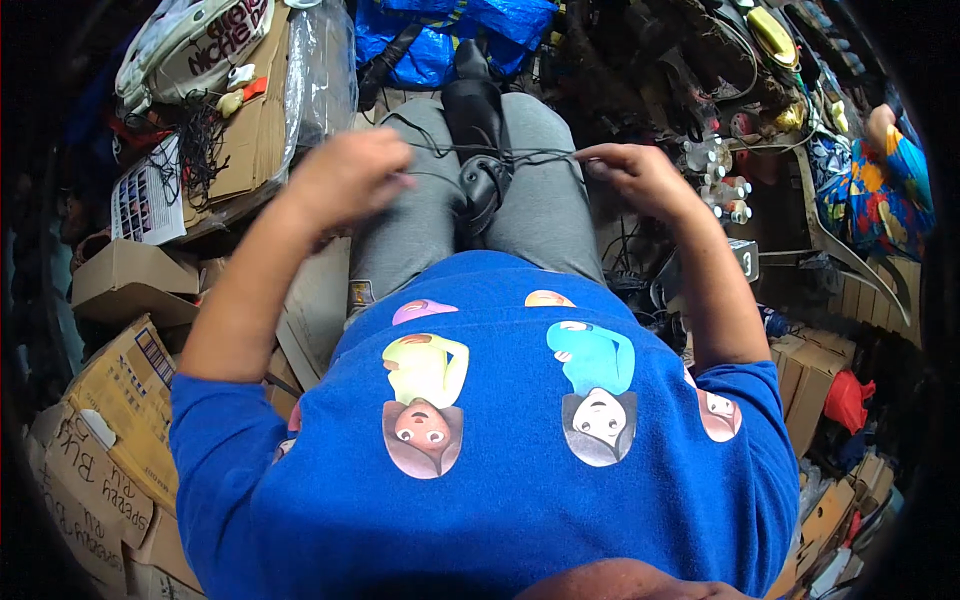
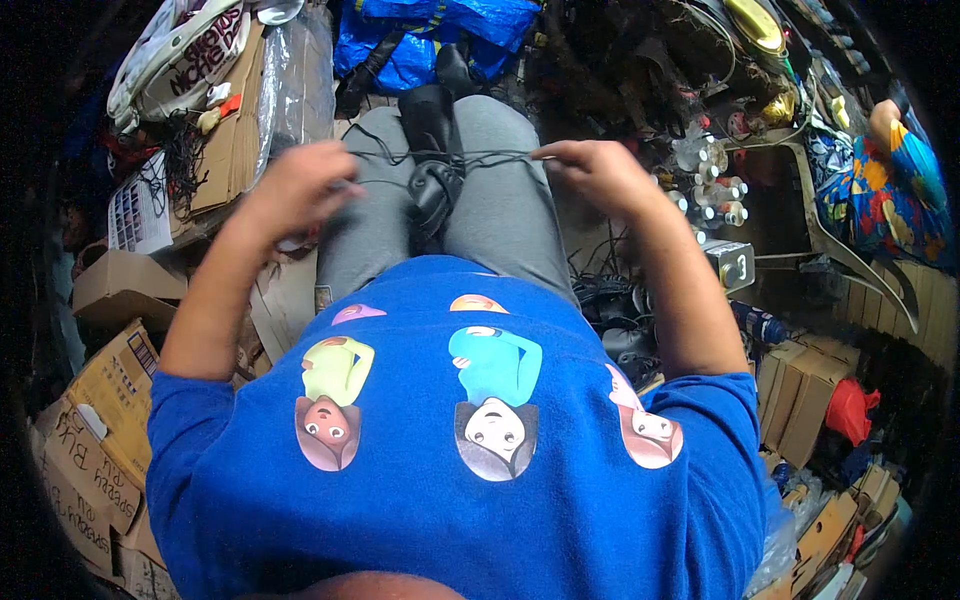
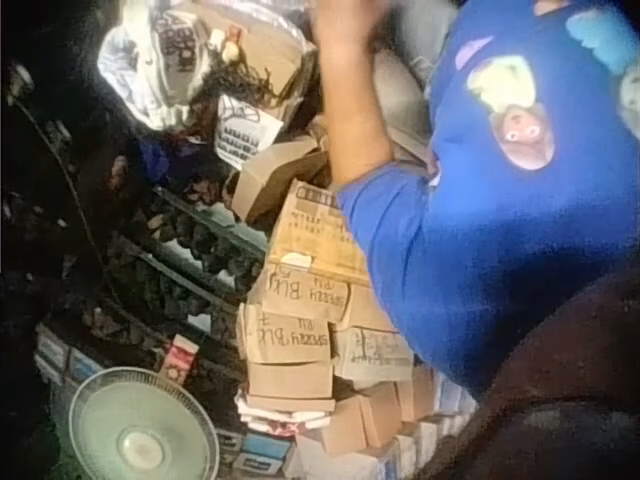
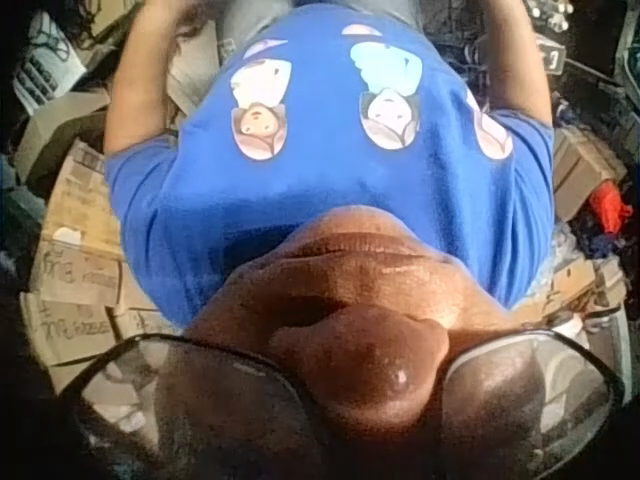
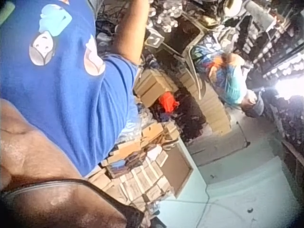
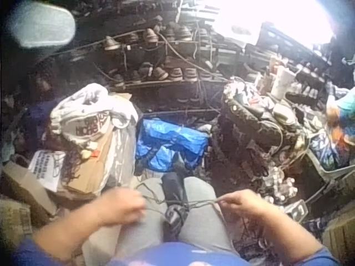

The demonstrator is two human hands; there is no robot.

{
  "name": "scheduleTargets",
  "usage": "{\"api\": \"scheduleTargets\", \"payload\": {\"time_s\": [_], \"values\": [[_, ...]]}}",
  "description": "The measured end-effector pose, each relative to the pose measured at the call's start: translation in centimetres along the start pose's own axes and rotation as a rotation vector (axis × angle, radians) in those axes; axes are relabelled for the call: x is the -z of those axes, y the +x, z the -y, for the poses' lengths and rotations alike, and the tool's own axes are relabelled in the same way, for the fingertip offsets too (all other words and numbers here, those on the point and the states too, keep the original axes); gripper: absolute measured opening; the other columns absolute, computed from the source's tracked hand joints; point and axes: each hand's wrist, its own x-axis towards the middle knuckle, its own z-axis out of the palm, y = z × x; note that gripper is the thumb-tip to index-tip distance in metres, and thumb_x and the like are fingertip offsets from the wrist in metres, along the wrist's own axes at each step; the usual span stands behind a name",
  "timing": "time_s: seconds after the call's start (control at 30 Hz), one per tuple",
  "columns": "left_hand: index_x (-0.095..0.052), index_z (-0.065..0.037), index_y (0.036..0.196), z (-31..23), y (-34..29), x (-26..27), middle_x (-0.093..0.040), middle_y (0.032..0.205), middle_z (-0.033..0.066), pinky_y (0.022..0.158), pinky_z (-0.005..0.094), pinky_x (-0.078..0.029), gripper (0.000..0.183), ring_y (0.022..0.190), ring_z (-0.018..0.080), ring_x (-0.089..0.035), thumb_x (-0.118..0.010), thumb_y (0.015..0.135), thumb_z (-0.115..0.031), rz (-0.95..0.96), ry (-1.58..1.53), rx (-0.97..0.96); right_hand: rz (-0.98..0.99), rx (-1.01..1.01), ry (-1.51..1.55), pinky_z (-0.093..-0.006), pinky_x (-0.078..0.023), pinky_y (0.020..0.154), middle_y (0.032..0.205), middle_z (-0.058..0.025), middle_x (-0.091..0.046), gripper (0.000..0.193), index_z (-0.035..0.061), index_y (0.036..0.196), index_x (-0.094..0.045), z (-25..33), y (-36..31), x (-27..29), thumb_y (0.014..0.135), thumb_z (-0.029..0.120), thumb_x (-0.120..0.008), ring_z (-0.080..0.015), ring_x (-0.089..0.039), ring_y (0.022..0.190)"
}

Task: Lacing up a black shoe while holding it on the lap.

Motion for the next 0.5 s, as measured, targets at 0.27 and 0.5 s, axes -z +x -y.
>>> {"api": "scheduleTargets", "payload": {"time_s": [0.27,0.5], "values": [[-0.066,-0.007,0.109,6.2,-15.8,21.4,-0.067,0.094,0.0063,0.082,0.0272,-0.046,0.024,0.087,0.0192,-0.063,-0.059,0.090,-0.019,-0.546,0.790,0.618,-0.552,-0.535,-0.449,-0.0273,-0.045,0.087,0.111,-0.0094,-0.066,0.033,0.0205,0.123,-0.061,-24.9,-18.4,20.9,0.094,0.031,-0.050,-0.0153,-0.063,0.100],[-0.064,-0.013,0.118,4.7,-9.4,11.1,-0.069,0.097,0.0084,0.078,0.0304,-0.047,0.035,0.083,0.0160,-0.060,-0.063,0.083,-0.019,-0.603,0.109,0.834,-0.275,-0.359,-0.184,-0.0277,-0.047,0.080,0.093,-0.0104,-0.066,0.048,0.0254,0.130,-0.054,-21.6,-10.0,12.0,0.084,0.029,-0.065,-0.0150,-0.061,0.084]]}}
